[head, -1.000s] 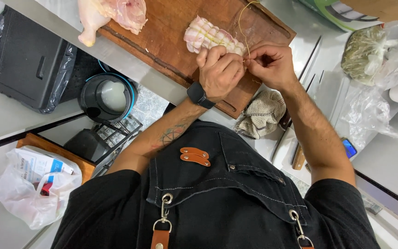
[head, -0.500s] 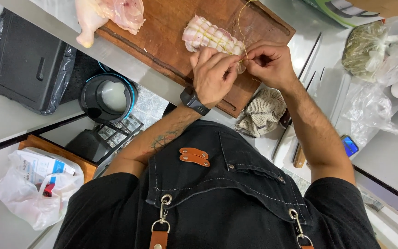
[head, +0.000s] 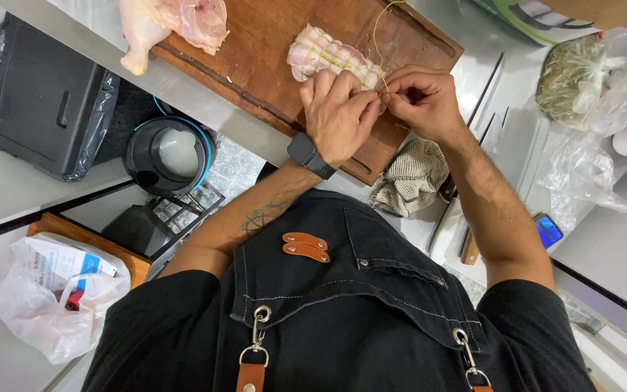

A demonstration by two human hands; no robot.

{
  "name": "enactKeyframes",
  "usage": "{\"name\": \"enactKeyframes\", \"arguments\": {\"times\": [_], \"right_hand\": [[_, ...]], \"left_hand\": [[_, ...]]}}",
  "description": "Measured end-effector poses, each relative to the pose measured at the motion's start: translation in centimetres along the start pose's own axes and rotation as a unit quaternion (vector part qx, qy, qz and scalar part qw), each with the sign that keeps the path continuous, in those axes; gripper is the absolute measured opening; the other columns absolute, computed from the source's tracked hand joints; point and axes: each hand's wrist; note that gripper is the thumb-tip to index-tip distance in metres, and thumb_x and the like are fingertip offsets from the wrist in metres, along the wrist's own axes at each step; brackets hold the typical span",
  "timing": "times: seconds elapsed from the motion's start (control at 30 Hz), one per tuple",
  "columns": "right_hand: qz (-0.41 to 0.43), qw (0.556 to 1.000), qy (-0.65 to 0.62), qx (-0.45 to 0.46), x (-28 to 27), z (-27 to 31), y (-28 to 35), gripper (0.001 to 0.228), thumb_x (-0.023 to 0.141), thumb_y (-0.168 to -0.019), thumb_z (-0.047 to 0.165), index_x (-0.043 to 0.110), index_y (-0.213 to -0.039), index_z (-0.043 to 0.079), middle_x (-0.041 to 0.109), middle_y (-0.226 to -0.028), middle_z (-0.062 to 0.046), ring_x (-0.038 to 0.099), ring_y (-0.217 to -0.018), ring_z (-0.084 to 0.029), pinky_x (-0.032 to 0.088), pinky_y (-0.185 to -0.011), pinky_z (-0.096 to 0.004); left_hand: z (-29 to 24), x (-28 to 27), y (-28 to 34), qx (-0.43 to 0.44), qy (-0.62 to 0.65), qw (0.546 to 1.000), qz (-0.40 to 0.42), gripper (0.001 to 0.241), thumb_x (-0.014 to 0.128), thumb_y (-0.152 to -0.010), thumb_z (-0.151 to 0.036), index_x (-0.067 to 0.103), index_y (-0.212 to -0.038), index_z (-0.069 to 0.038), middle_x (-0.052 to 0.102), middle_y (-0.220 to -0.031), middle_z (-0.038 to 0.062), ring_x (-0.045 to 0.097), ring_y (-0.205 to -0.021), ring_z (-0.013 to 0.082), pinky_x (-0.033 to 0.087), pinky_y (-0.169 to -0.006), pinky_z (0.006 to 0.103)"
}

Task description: Trussing a meat roll with kitchen twine on a wooden cutting board in a kitchen setting.

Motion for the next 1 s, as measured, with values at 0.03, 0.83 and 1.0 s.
{"name": "enactKeyframes", "arguments": {"times": [0.03, 0.83, 1.0], "right_hand": [[0.002, 1.000, -0.004, -0.004, 0.0, 0.0, 0.0, 0.008, 0.075, -0.105, -0.011, 0.077, -0.110, -0.004, 0.076, -0.112, -0.018, 0.063, -0.082, -0.014, 0.051, -0.070, -0.024], [0.010, 0.993, 0.044, -0.107, -0.5, -1.2, -0.2, 0.006, 0.076, -0.110, -0.003, 0.076, -0.116, -0.005, 0.074, -0.113, -0.020, 0.073, -0.102, -0.030, 0.062, -0.093, -0.039], [0.014, 0.993, 0.043, -0.111, -0.5, -1.6, -0.3, 0.006, 0.075, -0.110, -0.005, 0.075, -0.116, -0.006, 0.074, -0.112, -0.020, 0.072, -0.100, -0.029, 0.063, -0.091, -0.038]], "left_hand": [[-0.2, 0.1, -0.1, 0.001, -0.010, 1.000, -0.022, 0.014, 0.078, -0.095, -0.029, 0.077, -0.082, -0.023, 0.053, -0.087, -0.004, 0.047, -0.089, 0.0265, 0.032, -0.082, 0.0461], [0.4, 2.6, -0.5, 0.064, 0.043, 0.992, -0.097, 0.027, 0.073, -0.085, -0.007, 0.058, -0.068, -0.021, 0.070, -0.078, -0.009, 0.050, -0.081, 0.0195, 0.029, -0.082, 0.0390], [1.0, 1.5, -0.6, 0.015, 0.098, 0.995, 0.003, 0.019, 0.082, -0.089, -0.017, 0.066, -0.083, -0.026, 0.071, -0.079, -0.013, 0.053, -0.086, 0.0183, 0.029, -0.084, 0.0392]]}}
Point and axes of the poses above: each hand's wrist, its own y-axis away from the middle knuckle, its own x-axis out of the palm, z = x × y
